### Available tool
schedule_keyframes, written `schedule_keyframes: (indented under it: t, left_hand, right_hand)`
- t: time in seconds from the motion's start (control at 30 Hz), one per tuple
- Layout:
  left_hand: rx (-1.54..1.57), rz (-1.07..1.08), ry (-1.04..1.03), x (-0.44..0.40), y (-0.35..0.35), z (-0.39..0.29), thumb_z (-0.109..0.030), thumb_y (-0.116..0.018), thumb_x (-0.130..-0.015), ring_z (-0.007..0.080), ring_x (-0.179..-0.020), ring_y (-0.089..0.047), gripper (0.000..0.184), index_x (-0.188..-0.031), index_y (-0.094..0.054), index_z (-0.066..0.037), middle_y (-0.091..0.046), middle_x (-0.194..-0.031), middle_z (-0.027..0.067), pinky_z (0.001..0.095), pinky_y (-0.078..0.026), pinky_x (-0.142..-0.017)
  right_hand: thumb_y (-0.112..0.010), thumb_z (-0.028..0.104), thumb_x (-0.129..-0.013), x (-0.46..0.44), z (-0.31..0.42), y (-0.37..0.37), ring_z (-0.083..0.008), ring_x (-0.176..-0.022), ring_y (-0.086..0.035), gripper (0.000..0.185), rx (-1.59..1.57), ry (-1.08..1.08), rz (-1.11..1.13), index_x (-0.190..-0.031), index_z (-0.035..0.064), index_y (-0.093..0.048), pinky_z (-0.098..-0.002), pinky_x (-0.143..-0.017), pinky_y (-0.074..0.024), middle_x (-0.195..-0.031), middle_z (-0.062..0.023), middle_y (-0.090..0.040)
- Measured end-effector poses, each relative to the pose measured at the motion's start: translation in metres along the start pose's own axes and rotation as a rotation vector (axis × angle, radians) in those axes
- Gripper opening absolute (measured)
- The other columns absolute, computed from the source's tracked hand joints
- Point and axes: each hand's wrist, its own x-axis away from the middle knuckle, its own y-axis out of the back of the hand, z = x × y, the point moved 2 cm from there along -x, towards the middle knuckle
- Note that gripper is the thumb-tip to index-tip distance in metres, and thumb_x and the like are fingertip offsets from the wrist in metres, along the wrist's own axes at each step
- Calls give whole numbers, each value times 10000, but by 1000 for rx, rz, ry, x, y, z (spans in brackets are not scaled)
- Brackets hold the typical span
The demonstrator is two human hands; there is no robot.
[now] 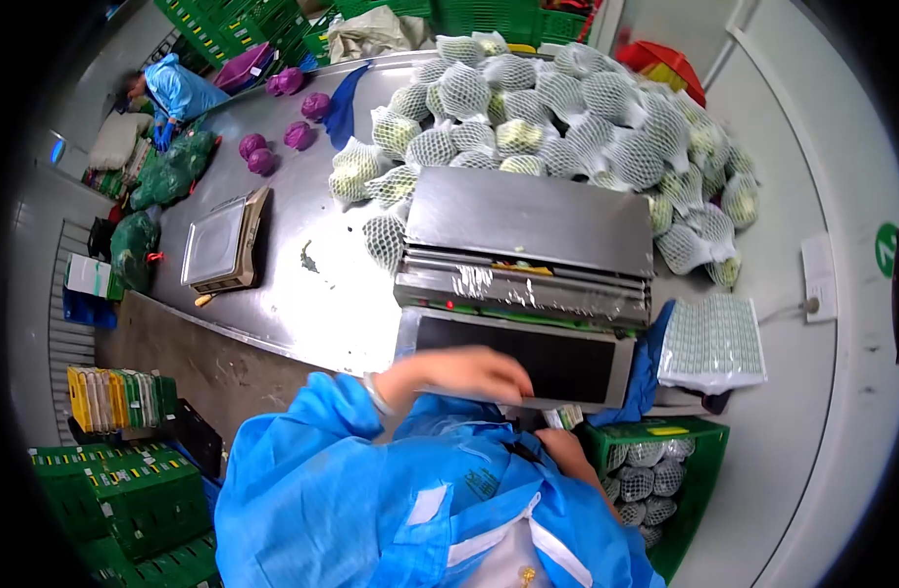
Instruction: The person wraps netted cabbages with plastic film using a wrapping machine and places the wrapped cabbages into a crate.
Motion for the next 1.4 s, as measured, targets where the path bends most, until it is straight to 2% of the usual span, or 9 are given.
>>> schedule_keyframes:
  t: [0.13, 0.17, 0.27, 0.47, 0.67, 0.93, 1.13, 1.2, 1.4]
  left_hand:
    - [240, -1094, 54, 93, 216, 98, -220, -665, -889, 179, -957, -648, 370, -1184, -601, -5, -623, -1194, 122, 312, -519, -830]
    - [-216, -1412, -37, 120, 271, 151, -168, -711, -848, 200, -942, -653, 522, -1297, -507, 5, -617, -1200, 152, 319, -527, -796]
    - [-524, -1684, 361, 167, 357, 203, -197, -825, -680, 350, -1226, -525, 975, -1483, -280, -102, -430, -1421, 224, 415, -452, -998]
    - [-452, -1595, 180, 158, 455, 314, -126, -834, -604, 355, -1322, -437, 1058, -1496, -266, -106, -435, -1422, 219, 387, -398, -1079]
    - [896, -1563, -190, 153, 433, 323, -62, -730, -841, 286, -1101, -616, 636, -1400, -427, -69, -612, -1228, 151, 438, -542, -857]
    - [495, -1268, -169, 70, 295, 66, -104, -769, -744, 249, -1031, -640, 712, -1383, -466, -17, -592, -1218, 162, 346, -545, -878]
    - [-250, -1015, 176, -54, 190, 21, -348, -750, -821, 244, -1025, -598, 635, -1316, -547, -7, -603, -1106, 146, 365, -489, -883]
    - [-338, -946, 22, -63, 167, 27, -466, -665, -873, 324, -975, -624, 651, -1302, -547, 9, -607, -1103, 209, 411, -485, -857]
    - [-46, -986, -44, -20, 156, 31, -237, -622, -950, 98, -652, -553, 351, -1240, -622, -40, -675, -840, 81, 265, -477, -589]
  right_hand:
    - [-529, 186, -869, 10, 20, 37, -327, -937, -646, 282, 184, -139, -42, -1125, 103, -612, -433, -781, -527, -995, -132, -664]
    - [-530, 184, -868, 10, 37, 56, -324, -943, -645, 292, 175, -165, -25, -1137, 103, -608, -431, -783, -527, -1003, -131, -664]
    - [-539, 205, -864, -2, 64, 86, -318, -954, -645, 327, 173, -219, 11, -1167, 100, -602, -423, -782, -530, -1022, -131, -661]
    - [-517, 209, -869, -43, 99, 118, -301, -948, -648, 288, 282, -308, 84, -1110, 99, -630, -414, -756, -539, -973, -126, -656]
    - [-532, 155, -842, -68, 116, 142, -259, -828, -647, 250, 389, -100, 75, -1052, 75, -641, -393, -703, -535, -898, -75, -654]
    - [-668, 189, -885, -164, 165, 232, -331, -1145, -580, 450, -44, 146, -603, -1291, 29, -556, -396, -962, -484, -1271, -160, -594]
    - [-742, 341, -822, -221, 113, 261, -383, -1353, -405, 841, -414, -13, -710, -1499, 89, -311, -444, -1070, -383, -1554, -226, -236]
    - [-735, 355, -828, -213, 85, 279, -387, -1375, -378, 796, -256, -44, -654, -1487, 120, -356, -446, -1088, -359, -1527, -239, -296]
    - [-738, 314, -829, -176, 58, 298, -339, -1339, -431, 722, -404, 104, -539, -1440, 95, -421, -418, -1068, -383, -1465, -190, -420]
